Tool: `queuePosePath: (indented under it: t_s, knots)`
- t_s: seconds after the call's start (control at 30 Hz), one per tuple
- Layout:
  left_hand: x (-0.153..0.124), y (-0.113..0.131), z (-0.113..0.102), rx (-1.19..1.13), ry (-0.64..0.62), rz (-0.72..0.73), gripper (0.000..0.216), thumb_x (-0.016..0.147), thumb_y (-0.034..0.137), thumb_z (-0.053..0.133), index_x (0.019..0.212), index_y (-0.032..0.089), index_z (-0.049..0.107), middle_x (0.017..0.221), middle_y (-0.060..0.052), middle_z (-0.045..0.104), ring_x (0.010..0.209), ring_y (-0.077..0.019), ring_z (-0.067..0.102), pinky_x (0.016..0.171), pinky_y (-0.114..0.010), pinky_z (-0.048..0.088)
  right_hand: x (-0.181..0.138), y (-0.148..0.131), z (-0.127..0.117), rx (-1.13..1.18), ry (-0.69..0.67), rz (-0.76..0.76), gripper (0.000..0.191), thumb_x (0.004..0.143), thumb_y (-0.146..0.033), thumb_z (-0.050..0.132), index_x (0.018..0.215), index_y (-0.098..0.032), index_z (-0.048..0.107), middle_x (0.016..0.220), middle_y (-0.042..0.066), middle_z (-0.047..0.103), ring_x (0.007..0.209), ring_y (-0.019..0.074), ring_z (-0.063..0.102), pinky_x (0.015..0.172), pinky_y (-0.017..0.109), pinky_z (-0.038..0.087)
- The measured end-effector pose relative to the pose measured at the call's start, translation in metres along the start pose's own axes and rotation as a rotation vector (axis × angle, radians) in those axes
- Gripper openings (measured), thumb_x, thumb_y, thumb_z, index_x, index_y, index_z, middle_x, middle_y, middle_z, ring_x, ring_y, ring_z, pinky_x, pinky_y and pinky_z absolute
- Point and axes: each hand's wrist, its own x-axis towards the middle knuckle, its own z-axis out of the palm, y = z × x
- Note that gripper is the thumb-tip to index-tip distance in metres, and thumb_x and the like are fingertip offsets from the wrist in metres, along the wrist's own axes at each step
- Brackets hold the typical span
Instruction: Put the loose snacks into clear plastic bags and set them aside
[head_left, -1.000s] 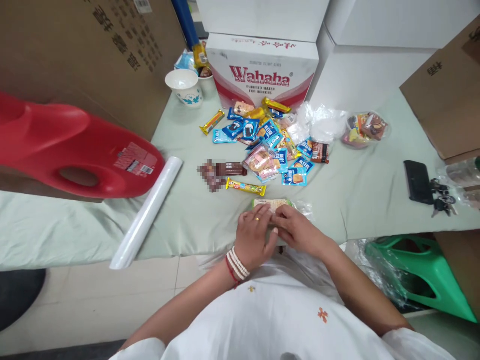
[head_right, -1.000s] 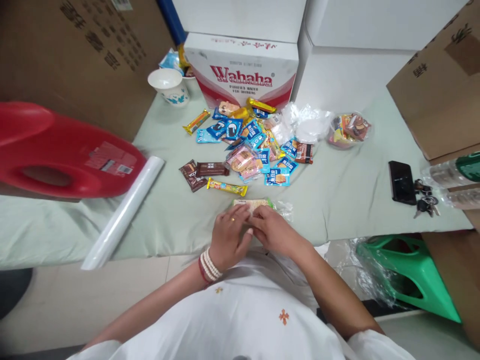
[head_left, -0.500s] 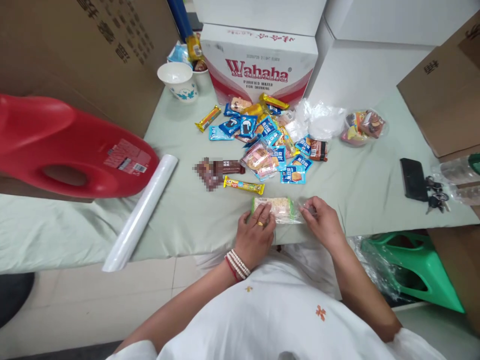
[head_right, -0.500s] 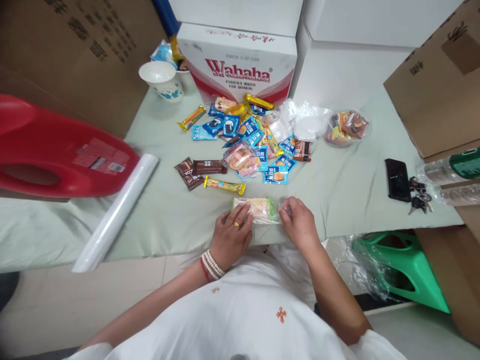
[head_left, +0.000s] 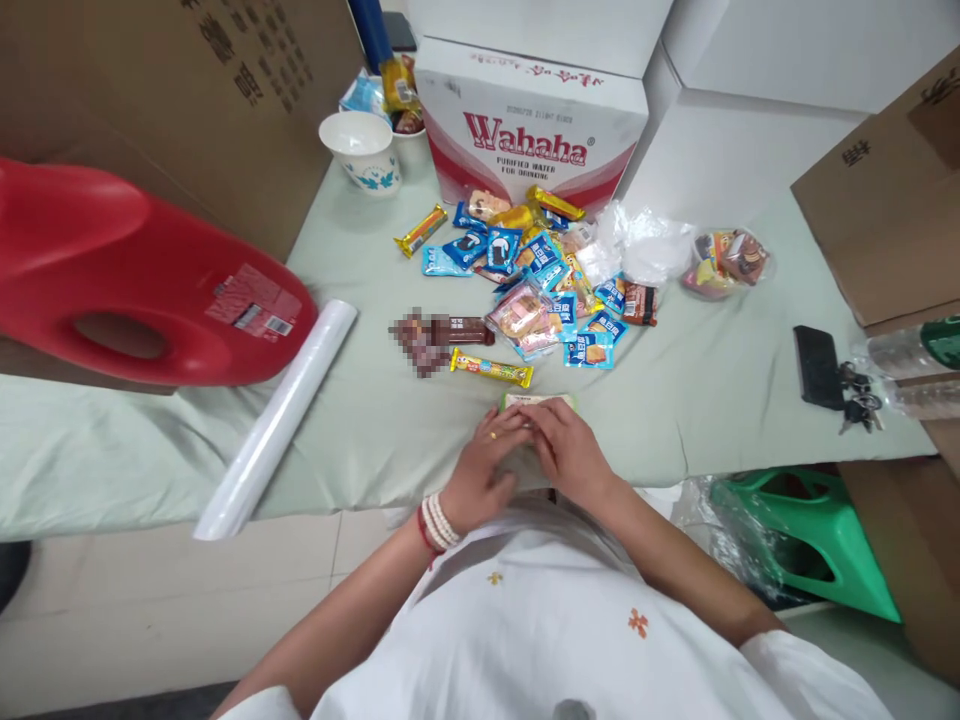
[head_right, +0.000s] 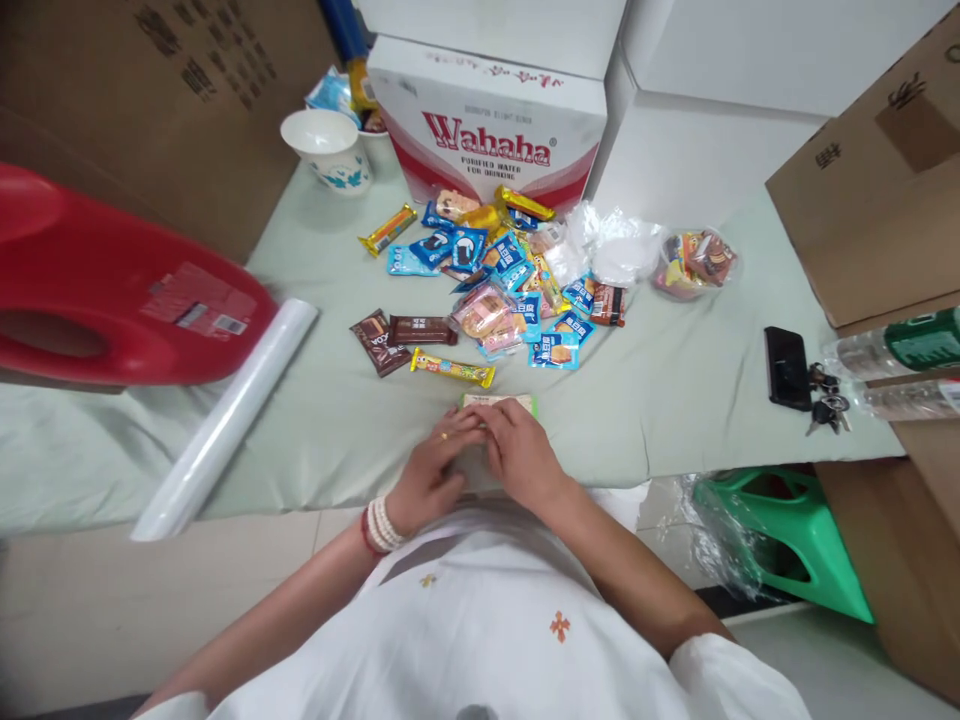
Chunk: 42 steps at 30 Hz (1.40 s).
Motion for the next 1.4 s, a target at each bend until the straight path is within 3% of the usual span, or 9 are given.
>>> queuePosePath:
  t_s: [0.17,0.27,0.4,0.63,0.73,0.83,1.03,1.27,1.4]
  knots:
    - [0.000,0.004,-0.017,-0.239,0.367,-0.351,0.030,0.079,0.020,0.054,0.108,0.022,0.063,0.126,-0.012,0.070,0.135,-0.0295,0.057,0.113,-0.050,0.046,-0.019,-0.008,0.018,-0.285,-0.009,0.000,0.046,0.096,-0.024,0.062,0.141,-0.017,0.056,0.131,0.019,0.056,0.111,0.0310,0.052,0.094,0.046,0.050]
    - [0.013,0.017,-0.015,-0.162,0.294,-0.542,0.031,0.085,0.032,0.060,0.114,0.022,0.062,0.119,-0.010,0.072,0.113,-0.0268,0.067,0.106,-0.049,0.050,-0.013,-0.016,0.026,-0.406,0.007,0.046,0.045,0.095,-0.028,0.067,0.137,-0.016,0.058,0.126,0.020,0.057,0.108,0.0323,0.050,0.092,0.046,0.050]
    - [0.029,0.032,-0.012,-0.356,0.279,-0.601,0.034,0.081,0.037,0.066,0.111,0.022,0.061,0.117,-0.009,0.071,0.117,-0.0267,0.066,0.105,-0.045,0.051,0.003,-0.021,0.025,-0.507,0.003,0.089,0.032,0.096,-0.031,0.064,0.125,-0.018,0.062,0.106,0.014,0.061,0.097,0.0304,0.052,0.081,0.041,0.049]
    - [0.031,0.045,-0.019,-0.682,0.294,-0.545,0.031,0.084,0.032,0.068,0.113,0.022,0.060,0.126,-0.010,0.071,0.128,-0.0261,0.061,0.111,-0.045,0.045,0.003,-0.012,-0.009,-0.361,0.168,0.082,0.028,0.093,-0.024,0.058,0.120,-0.017,0.063,0.115,0.015,0.064,0.102,0.0285,0.058,0.083,0.039,0.052]
    - [0.035,0.037,-0.017,-0.574,0.319,-0.482,0.043,0.084,0.035,0.072,0.123,0.023,0.057,0.138,-0.012,0.064,0.136,-0.0278,0.056,0.116,-0.048,0.041,0.002,-0.001,-0.036,-0.063,0.271,0.155,0.031,0.092,-0.024,0.056,0.121,-0.021,0.064,0.118,0.012,0.064,0.097,0.0239,0.063,0.082,0.035,0.053]
    - [0.047,0.025,-0.007,-0.495,0.222,-0.452,0.070,0.080,0.040,0.079,0.140,0.024,0.049,0.155,-0.015,0.050,0.143,-0.0302,0.049,0.118,-0.049,0.040,0.004,0.011,-0.054,0.350,0.263,0.342,0.029,0.090,-0.031,0.059,0.117,-0.023,0.067,0.096,0.004,0.066,0.072,0.0174,0.058,0.067,0.030,0.050]
    - [0.070,0.028,0.016,-0.725,-0.015,-0.440,0.054,0.082,0.046,0.078,0.125,0.018,0.060,0.128,-0.011,0.070,0.118,-0.0286,0.066,0.102,-0.046,0.054,0.003,0.023,-0.045,0.948,0.217,0.540,0.039,0.089,-0.051,0.063,0.116,-0.022,0.066,0.087,0.002,0.066,0.071,0.0168,0.059,0.064,0.028,0.049]
    - [0.066,0.033,0.026,-0.745,-0.047,-0.479,0.056,0.087,0.046,0.073,0.134,0.018,0.058,0.140,-0.013,0.066,0.128,-0.0303,0.063,0.109,-0.047,0.051,-0.015,0.036,-0.021,0.718,0.289,0.511,0.049,0.089,-0.049,0.068,0.130,-0.022,0.061,0.090,0.001,0.067,0.080,0.0180,0.062,0.076,0.031,0.053]
    - [0.035,0.024,-0.002,-0.418,0.003,-0.444,0.051,0.093,0.044,0.066,0.139,0.024,0.057,0.149,-0.013,0.058,0.135,-0.0287,0.058,0.109,-0.044,0.052,-0.013,0.071,-0.069,0.619,0.439,0.526,0.046,0.087,-0.052,0.068,0.122,-0.022,0.066,0.091,0.002,0.069,0.080,0.0183,0.063,0.073,0.030,0.053]
